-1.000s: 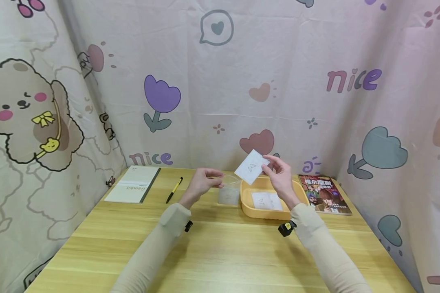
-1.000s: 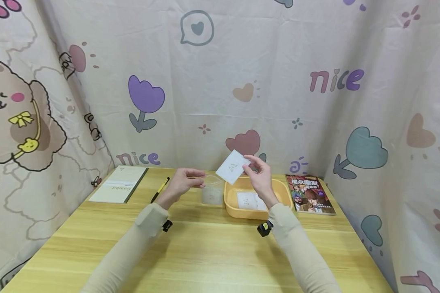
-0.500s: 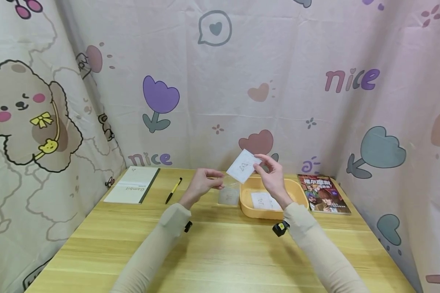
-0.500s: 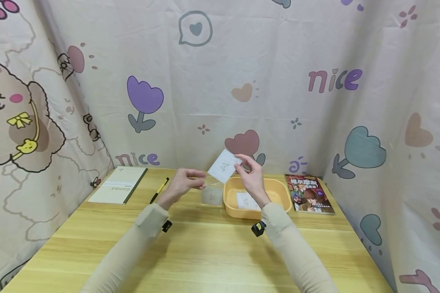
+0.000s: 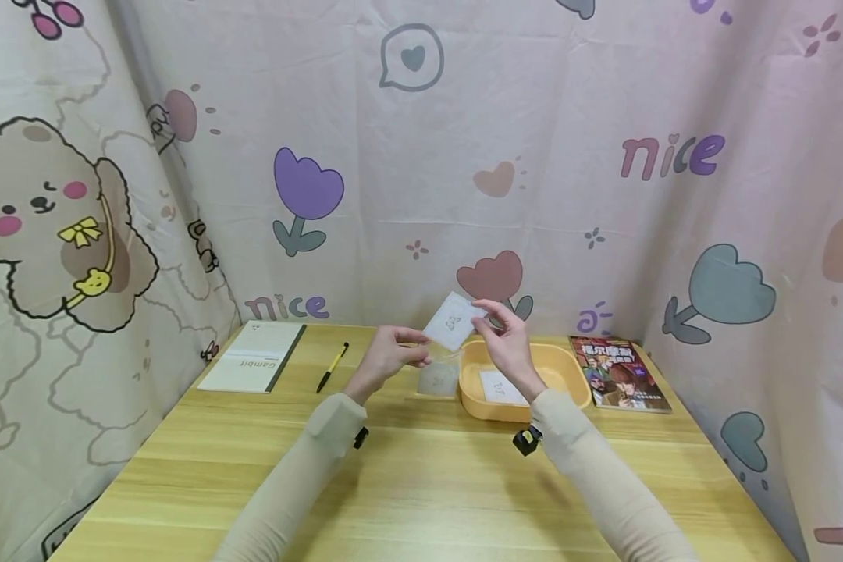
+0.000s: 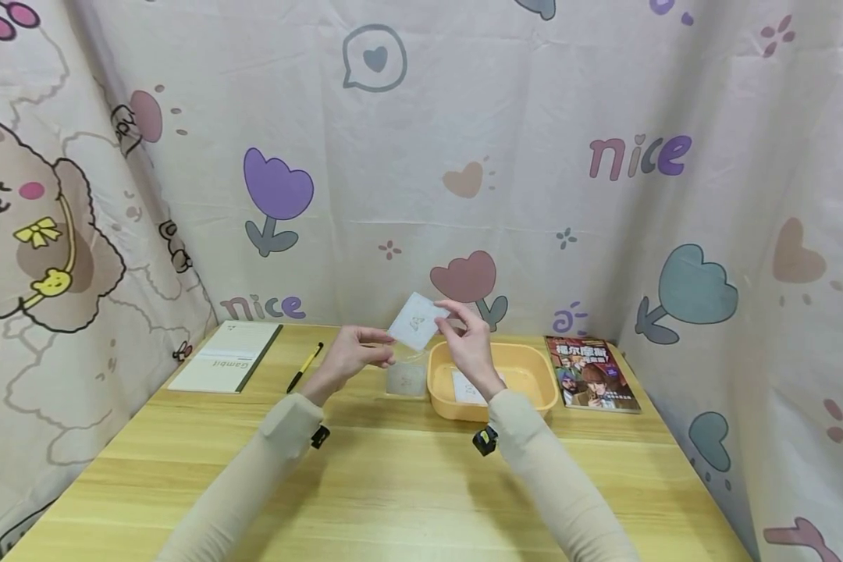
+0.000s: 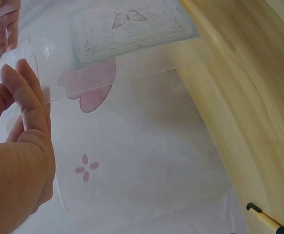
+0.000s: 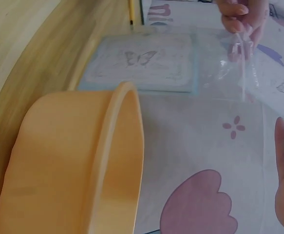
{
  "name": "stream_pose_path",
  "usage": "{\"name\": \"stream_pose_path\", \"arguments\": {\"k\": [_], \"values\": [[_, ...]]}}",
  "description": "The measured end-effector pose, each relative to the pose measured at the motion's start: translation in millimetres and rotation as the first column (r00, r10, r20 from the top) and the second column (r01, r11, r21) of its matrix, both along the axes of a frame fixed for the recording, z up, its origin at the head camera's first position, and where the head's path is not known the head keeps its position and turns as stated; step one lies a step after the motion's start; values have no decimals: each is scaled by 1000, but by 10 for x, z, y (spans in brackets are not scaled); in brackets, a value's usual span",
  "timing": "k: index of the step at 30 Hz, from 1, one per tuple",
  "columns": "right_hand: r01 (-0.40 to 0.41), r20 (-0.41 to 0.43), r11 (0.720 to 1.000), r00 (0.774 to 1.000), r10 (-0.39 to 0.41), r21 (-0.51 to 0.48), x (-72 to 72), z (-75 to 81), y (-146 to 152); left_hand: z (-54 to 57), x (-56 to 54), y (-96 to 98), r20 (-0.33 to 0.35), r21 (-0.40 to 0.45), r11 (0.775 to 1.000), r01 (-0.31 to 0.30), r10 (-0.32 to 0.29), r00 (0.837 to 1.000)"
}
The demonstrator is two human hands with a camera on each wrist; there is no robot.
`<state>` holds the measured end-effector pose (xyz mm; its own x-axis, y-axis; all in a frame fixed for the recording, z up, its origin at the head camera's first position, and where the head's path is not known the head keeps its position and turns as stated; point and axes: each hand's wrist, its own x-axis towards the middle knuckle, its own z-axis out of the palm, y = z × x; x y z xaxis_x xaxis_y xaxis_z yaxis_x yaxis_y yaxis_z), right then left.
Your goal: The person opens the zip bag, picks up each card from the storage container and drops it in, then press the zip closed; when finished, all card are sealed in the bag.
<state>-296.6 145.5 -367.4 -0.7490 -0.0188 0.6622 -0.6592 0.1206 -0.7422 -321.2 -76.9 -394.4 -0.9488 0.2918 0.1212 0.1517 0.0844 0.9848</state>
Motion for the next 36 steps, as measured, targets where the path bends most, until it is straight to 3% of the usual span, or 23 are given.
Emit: {"name": "stream_pose_path", "arguments": {"k": [10, 18, 25, 31, 36], "values": [[59, -116, 979, 993, -36, 198, 88, -13, -33, -10, 1, 4, 5, 4, 999, -33, 33, 999], [120, -286, 943, 958, -28, 310, 98, -85, -99, 8, 6, 20, -19, -23, 999, -24, 24, 1000], [125, -295, 929, 955, -18, 349, -209, -403, 16, 6, -9, 21, -27, -18, 1000, -14, 14, 1000], [105, -295, 933, 955, 2, 343, -231, -451, 40, 15, -3, 30, -22, -14, 1000, -17, 17, 1000], [86, -248, 927, 969, 8, 366, -220, -470, 55, -5, -8, 30, -22, -16, 1000, -16, 16, 1000]]}}
